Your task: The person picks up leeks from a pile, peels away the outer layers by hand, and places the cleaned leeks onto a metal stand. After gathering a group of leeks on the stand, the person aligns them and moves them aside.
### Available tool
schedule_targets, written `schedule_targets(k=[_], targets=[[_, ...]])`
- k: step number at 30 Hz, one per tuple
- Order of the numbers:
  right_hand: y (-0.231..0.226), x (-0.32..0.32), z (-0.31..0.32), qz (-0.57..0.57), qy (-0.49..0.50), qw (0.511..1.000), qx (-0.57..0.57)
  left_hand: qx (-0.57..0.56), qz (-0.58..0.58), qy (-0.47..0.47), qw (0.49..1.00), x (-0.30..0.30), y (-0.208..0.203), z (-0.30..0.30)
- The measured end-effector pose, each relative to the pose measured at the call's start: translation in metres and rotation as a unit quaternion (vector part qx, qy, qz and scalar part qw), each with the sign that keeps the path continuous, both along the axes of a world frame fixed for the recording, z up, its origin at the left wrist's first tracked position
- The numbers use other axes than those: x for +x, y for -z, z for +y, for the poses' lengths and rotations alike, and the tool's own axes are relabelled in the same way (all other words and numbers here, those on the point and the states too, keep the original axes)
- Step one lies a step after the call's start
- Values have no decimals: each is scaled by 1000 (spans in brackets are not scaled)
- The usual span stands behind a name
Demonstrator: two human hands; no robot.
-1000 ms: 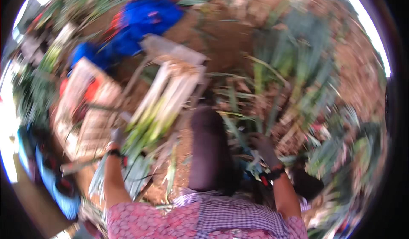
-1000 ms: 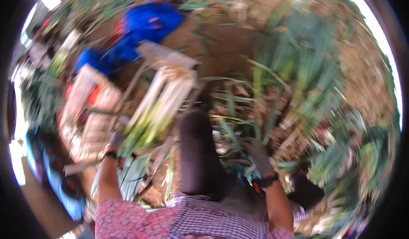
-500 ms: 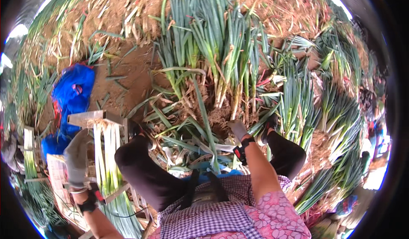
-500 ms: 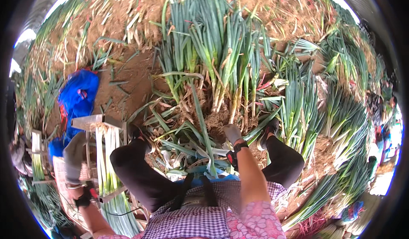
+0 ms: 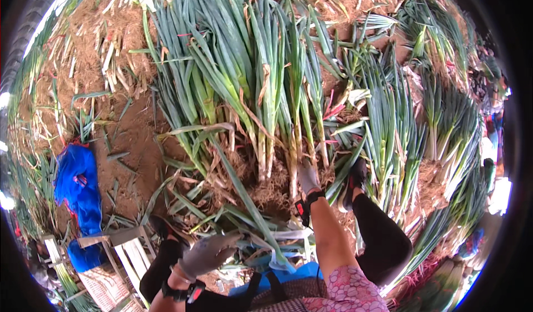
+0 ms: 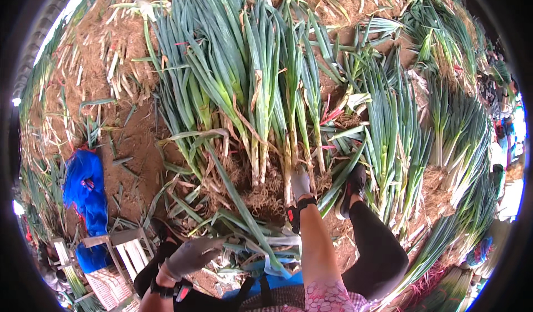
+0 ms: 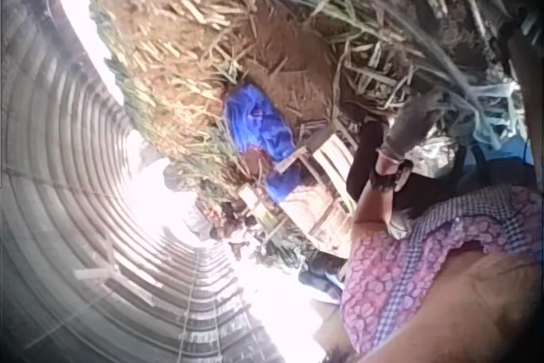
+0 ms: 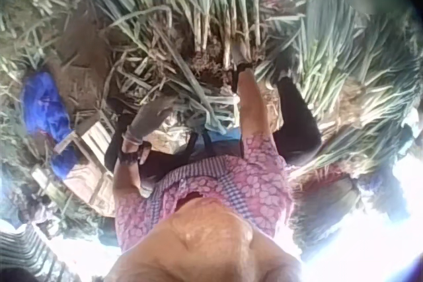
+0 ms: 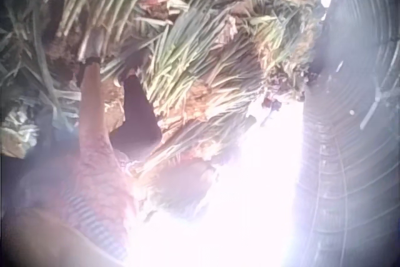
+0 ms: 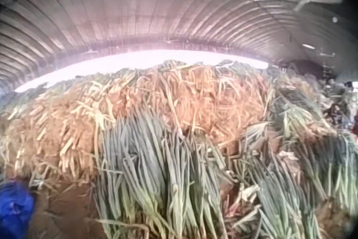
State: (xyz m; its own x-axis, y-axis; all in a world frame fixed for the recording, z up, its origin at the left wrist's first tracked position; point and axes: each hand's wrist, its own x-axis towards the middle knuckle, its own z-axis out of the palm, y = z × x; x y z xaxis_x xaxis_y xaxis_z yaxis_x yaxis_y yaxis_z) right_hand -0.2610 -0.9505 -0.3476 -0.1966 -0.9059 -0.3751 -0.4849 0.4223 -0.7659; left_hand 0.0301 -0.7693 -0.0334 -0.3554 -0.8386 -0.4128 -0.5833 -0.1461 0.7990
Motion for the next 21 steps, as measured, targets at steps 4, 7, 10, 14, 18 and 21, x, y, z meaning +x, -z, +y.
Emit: schedule_targets(k=[4, 7, 10, 14, 18, 21], targets=[[0, 19, -16, -133, 30, 977, 163, -3, -17, -38, 999, 12, 4, 1], [-44, -2, -18, -323, 39, 921, 213, 29, -29, -41, 998, 19, 5, -1], [-53, 0, -13, -392, 72, 895, 199, -21, -16, -37, 999, 16, 6, 3], [-78, 27, -12, -128, -11, 992, -16, -31, -5, -24, 999, 10, 8, 3], [-131, 56, 13, -368, 81, 926, 29, -16, -8, -50, 999, 11, 6, 10], [-118, 48, 58, -354, -25, 935, -1, -45, -11, -61, 997, 14, 14, 20]])
